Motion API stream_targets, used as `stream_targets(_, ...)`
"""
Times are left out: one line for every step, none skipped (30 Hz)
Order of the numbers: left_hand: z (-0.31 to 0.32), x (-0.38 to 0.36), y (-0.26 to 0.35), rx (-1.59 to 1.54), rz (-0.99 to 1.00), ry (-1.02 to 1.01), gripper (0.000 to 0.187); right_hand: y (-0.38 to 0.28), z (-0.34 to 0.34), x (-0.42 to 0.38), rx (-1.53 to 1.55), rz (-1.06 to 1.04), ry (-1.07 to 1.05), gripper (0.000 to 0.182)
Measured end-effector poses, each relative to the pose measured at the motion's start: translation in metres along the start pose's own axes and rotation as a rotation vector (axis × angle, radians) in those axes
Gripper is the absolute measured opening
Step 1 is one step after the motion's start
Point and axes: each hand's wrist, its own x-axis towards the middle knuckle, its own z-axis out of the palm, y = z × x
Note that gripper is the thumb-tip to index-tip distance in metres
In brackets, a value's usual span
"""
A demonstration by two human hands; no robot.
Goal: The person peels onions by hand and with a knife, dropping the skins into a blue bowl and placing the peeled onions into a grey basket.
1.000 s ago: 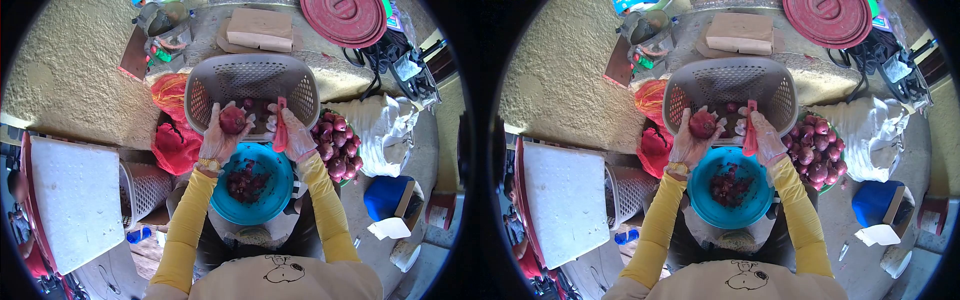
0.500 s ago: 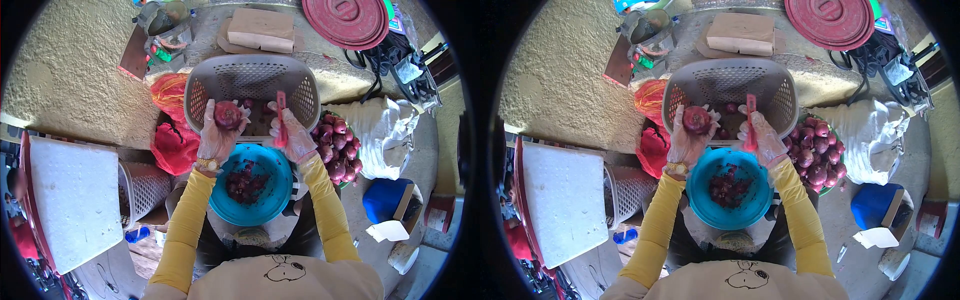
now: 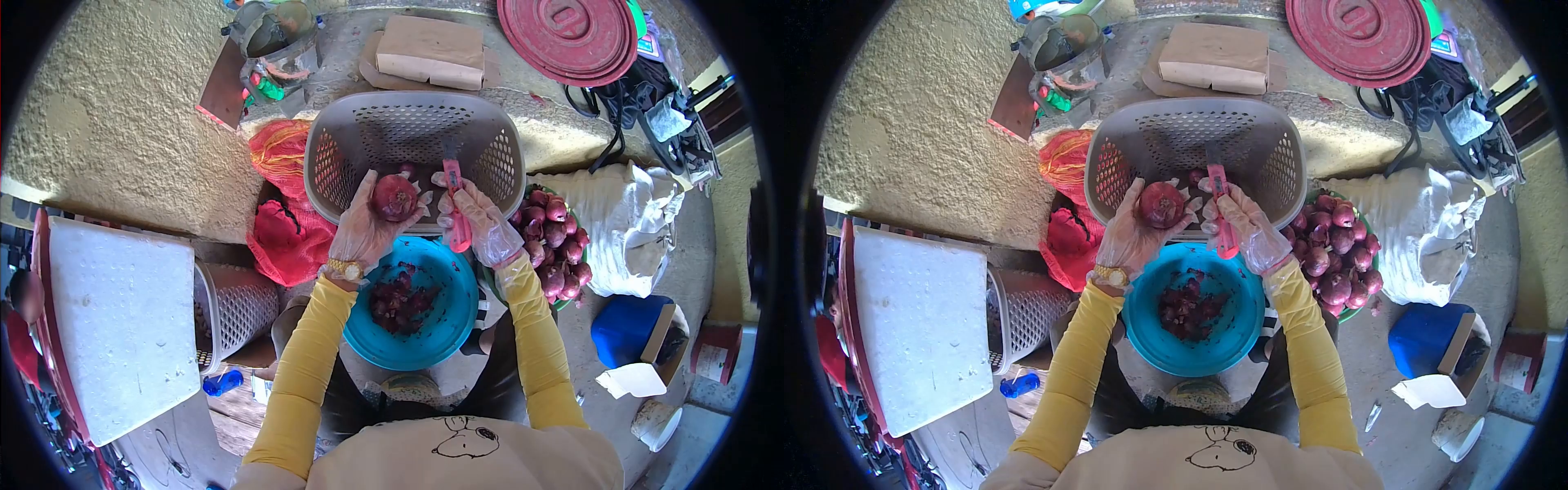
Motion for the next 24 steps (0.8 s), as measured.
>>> stream_targets(0.002,-0.001,0.000,-0.006,0.004,-0.023,0.057,-0.002,0.002,-0.001,0.013,0.039,0.018,0.048)
stream_targets(0.001,-0.001,0.001,-0.006,0.004,-0.022,0.057,-0.004,0.004,-0.002,0.014,0.040,0.018,0.048)
stream_targets(0.001,-0.001,0.002,-0.001,0.011,-0.019,0.056,-0.005,0.006,-0.001,0.011,0.031,0.057,0.047)
stream_targets(0.000,-0.001,0.003,0.005,0.017,-0.016,0.056,-0.006,0.006,-0.001,0.008,0.022,0.095,0.046)
stream_targets(0.000,-0.001,0.003,0.004,0.018,-0.016,0.056,-0.006,0.005,-0.001,0.008,0.023,0.094,0.046)
stream_targets(0.002,-0.002,0.002,0.023,0.037,0.012,0.056,-0.005,0.004,-0.001,0.037,0.036,0.148,0.045)
stream_targets(0.002,-0.002,0.002,0.042,0.056,0.040,0.055,-0.004,0.002,-0.002,0.066,0.050,0.203,0.045)
stream_targets(0.001,-0.002,0.003,0.042,0.057,0.040,0.055,-0.001,-0.001,-0.001,0.066,0.050,0.202,0.045)
stream_targets(0.000,-0.002,0.004,0.030,0.040,0.014,0.056,0.003,-0.002,0.000,0.084,0.090,0.243,0.042)
stream_targets(-0.002,-0.002,0.004,0.018,0.021,-0.011,0.057,0.006,-0.003,0.000,0.104,0.131,0.286,0.039)
stream_targets(-0.003,-0.002,0.004,0.017,0.020,-0.010,0.057,0.005,-0.004,-0.002,0.104,0.131,0.287,0.039)
stream_targets(-0.002,-0.003,0.004,0.030,0.018,-0.009,0.058,0.000,0.000,-0.003,-0.022,0.180,0.304,0.036)
stream_targets(-0.001,-0.004,0.005,0.042,0.017,-0.007,0.059,-0.003,0.003,-0.003,-0.147,0.229,0.319,0.034)
stream_targets(0.000,-0.005,0.005,0.042,0.019,-0.005,0.059,-0.003,0.005,-0.003,-0.146,0.230,0.317,0.034)
stream_targets(0.001,-0.005,0.005,0.047,0.011,0.017,0.061,-0.002,0.007,-0.003,-0.174,0.178,0.293,0.036)
stream_targets(0.001,-0.006,0.005,0.052,0.002,0.038,0.063,-0.001,0.008,-0.003,-0.204,0.125,0.270,0.038)
stream_targets(0.001,-0.005,0.004,0.053,0.002,0.038,0.063,0.001,0.008,-0.002,-0.203,0.125,0.270,0.038)
stream_targets(0.000,-0.004,0.003,0.033,0.006,0.050,0.063,0.004,0.008,-0.001,-0.214,0.108,0.291,0.038)
stream_targets(-0.001,-0.004,0.002,0.012,0.010,0.063,0.064,0.006,0.010,0.000,-0.224,0.092,0.311,0.038)
stream_targets(-0.003,-0.004,0.002,0.012,0.011,0.064,0.064,0.006,0.012,0.000,-0.223,0.094,0.311,0.038)
stream_targets(-0.003,-0.004,0.002,0.031,0.012,0.042,0.064,0.006,0.015,-0.001,-0.233,0.062,0.315,0.035)
stream_targets(-0.002,-0.004,0.002,0.050,0.013,0.020,0.064,0.005,0.016,-0.001,-0.243,0.030,0.319,0.032)
stream_targets(-0.003,-0.004,0.002,0.049,0.012,0.020,0.064,0.006,0.017,-0.001,-0.243,0.031,0.319,0.032)
stream_targets(0.000,-0.005,0.002,0.035,0.006,0.030,0.063,0.007,0.018,-0.001,-0.224,0.028,0.323,0.032)
